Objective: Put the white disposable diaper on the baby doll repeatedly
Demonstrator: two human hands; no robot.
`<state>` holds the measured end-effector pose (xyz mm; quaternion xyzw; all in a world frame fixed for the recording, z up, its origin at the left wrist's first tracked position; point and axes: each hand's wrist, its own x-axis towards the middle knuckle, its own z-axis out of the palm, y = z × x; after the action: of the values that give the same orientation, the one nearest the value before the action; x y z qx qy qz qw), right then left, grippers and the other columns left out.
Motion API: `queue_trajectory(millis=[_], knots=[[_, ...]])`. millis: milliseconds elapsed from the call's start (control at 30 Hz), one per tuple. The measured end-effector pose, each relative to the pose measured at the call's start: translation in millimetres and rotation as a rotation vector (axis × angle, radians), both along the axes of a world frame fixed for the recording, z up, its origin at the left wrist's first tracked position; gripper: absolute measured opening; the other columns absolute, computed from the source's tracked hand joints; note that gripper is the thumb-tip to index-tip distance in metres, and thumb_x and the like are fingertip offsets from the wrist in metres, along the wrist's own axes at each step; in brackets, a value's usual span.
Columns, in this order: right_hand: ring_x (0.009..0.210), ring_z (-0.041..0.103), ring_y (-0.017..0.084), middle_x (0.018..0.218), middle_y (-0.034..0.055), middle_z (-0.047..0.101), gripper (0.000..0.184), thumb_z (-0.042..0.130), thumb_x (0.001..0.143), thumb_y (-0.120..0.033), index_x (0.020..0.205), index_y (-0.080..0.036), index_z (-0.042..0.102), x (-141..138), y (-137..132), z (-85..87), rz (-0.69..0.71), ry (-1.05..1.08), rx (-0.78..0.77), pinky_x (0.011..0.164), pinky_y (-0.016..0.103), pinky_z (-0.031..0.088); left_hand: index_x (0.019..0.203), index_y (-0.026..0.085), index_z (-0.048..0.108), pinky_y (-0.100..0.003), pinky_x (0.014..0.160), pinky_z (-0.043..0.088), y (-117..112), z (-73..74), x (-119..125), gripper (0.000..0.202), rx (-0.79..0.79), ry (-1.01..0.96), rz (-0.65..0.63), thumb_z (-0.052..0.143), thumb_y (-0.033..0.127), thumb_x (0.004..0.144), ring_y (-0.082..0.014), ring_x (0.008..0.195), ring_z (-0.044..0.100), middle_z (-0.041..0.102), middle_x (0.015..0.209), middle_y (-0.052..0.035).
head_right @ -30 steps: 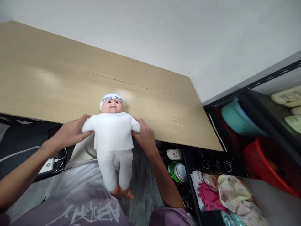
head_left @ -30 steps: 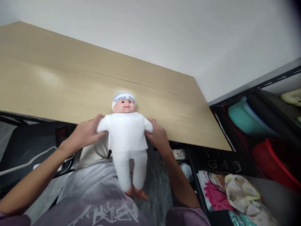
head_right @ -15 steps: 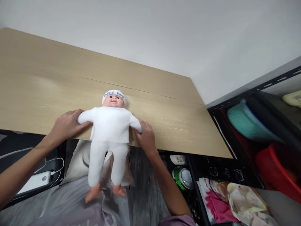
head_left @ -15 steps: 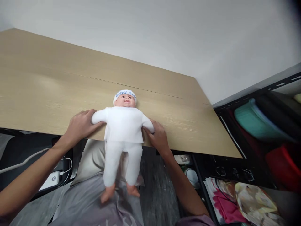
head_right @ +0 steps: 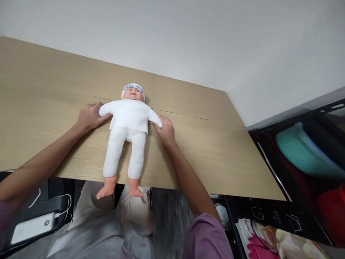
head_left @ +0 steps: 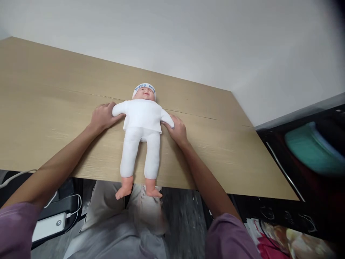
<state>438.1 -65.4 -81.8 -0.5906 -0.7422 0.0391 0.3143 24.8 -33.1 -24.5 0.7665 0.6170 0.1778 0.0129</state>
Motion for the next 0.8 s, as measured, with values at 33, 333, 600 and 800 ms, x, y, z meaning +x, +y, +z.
queue_trajectory(millis=[33,333,600,800], knots=[[0.128,0.072,0.039,0.141,0.0182,0.081,0.073,0.051,0.115,-0.078,0.157,-0.022,0.071,1.2,12.9,-1.3,-0.006,-0.008,0.014,0.115,0.054,0.058,0.133,0.018,0.073,-0.047,0.094,0.051,12.0,-2.3,1.4,0.077,0.024,-0.005,0.0,0.056,0.086,0.1,-0.0463,0.117,0.072,0.08,0.123,-0.0225],[0.127,0.071,0.037,0.145,0.017,0.079,0.075,0.046,0.117,-0.078,0.161,-0.022,0.067,4.0,105.2,-0.1,-0.011,-0.049,0.136,0.116,0.053,0.056,0.12,0.021,0.073,-0.047,0.099,0.048,111.2,-18.0,2.8,0.075,0.18,-0.055,0.029,0.06,0.091,0.094,-0.0408,0.11,0.068,0.077,0.11,-0.0174],[0.13,0.068,0.04,0.146,0.0189,0.076,0.073,0.05,0.115,-0.076,0.162,-0.023,0.063,20.2,137.5,-5.3,-0.101,-0.095,0.111,0.117,0.058,0.054,0.136,0.022,0.07,-0.059,0.119,0.039,155.4,-26.7,5.2,0.085,0.236,-0.066,-0.018,0.06,0.096,0.096,-0.049,0.137,0.058,0.072,0.136,-0.0212],[0.138,0.062,0.043,0.155,0.0226,0.068,0.067,0.055,0.113,-0.059,0.168,-0.021,0.053,25.9,120.3,-10.6,-0.157,-0.117,0.08,0.118,0.061,0.05,0.156,0.015,0.063,-0.061,0.12,0.039,143.9,-27.8,-8.1,0.11,0.18,-0.041,-0.075,0.046,0.106,0.097,-0.0483,0.142,0.057,0.067,0.15,-0.0231]])
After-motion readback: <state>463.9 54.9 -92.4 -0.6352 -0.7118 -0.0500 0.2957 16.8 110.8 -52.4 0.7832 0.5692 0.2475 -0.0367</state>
